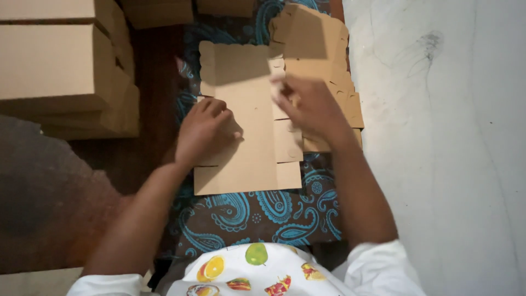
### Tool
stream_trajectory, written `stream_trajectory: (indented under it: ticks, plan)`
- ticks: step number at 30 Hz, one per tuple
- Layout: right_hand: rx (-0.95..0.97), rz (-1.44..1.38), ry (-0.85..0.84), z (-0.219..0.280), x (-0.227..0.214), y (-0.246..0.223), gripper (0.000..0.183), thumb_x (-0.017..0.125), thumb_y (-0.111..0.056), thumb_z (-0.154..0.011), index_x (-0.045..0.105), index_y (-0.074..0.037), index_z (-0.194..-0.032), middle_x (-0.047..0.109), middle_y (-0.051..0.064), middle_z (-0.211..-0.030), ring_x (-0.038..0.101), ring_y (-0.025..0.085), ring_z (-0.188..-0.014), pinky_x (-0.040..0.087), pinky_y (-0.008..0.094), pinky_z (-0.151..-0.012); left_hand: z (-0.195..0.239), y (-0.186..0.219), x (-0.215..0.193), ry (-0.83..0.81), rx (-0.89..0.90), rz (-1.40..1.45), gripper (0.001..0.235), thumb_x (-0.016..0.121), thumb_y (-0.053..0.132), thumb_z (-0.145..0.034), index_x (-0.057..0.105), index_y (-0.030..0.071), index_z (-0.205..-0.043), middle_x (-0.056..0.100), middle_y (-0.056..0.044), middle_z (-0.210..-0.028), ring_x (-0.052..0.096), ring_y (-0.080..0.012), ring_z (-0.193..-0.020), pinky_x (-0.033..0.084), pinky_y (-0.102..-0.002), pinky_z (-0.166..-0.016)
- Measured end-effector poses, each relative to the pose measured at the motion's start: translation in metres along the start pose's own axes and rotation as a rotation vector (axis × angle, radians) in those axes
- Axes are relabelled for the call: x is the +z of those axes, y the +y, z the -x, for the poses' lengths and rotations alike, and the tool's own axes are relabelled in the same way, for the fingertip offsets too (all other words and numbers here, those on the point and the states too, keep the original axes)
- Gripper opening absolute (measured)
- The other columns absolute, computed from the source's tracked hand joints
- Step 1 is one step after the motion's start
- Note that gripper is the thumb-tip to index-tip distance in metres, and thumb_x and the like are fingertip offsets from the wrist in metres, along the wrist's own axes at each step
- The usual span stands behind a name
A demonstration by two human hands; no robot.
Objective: Assembling a cardboard box by folding pre-scored flaps and interlocking tabs.
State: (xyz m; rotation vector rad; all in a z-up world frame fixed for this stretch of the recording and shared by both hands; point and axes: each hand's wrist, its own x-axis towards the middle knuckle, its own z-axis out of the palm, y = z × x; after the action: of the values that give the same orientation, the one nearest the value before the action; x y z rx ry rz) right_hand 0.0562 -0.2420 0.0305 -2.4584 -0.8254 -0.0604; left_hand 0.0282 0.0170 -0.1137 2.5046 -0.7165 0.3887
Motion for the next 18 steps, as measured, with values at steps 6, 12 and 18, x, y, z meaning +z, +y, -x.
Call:
stream_trajectory:
  ticks: [6,12,18]
  plan:
    - [0.138,0.209,-0.130,-0.100,0.056,0.029,0.044,0.069,-0.029,-0.094,0.055,-0.001,-0.125,0.057,0.017,-0.129,0.052,0.037,-0.116,0.046,0.051,-0.092,-0.001,0.017,-0.012,0.057,0.067,-0.200,0.038,0.078,0.040,-0.080,0.065,0.007,-0.092,0.061,-0.012,-0.111,0.055,-0.0383,-0.110,0.047,-0.049,-0.092]
    - [0.379,0.261,-0.298,-0.111,0.059,0.021,0.036,0.065,-0.032,-0.094,0.057,0.001,-0.104,0.033,0.019,-0.150,0.033,0.055,-0.132,0.046,0.064,-0.087,-0.005,0.021,-0.016,-0.180,-0.100,-0.117,0.048,0.069,0.050,-0.087,0.062,0.008,-0.110,0.055,-0.014,-0.124,0.046,-0.0408,-0.122,0.040,-0.052,-0.102]
    - [0.068,0.392,-0.042,-0.077,0.079,0.029,0.044,0.074,-0.023,-0.093,0.064,-0.005,-0.132,0.054,0.020,-0.135,0.044,0.052,-0.133,0.048,0.059,-0.106,-0.015,0.019,-0.002,-0.176,-0.096,-0.239,0.051,0.071,0.046,-0.086,0.060,0.016,-0.126,0.053,-0.008,-0.109,0.055,-0.0377,-0.114,0.046,-0.051,-0.094]
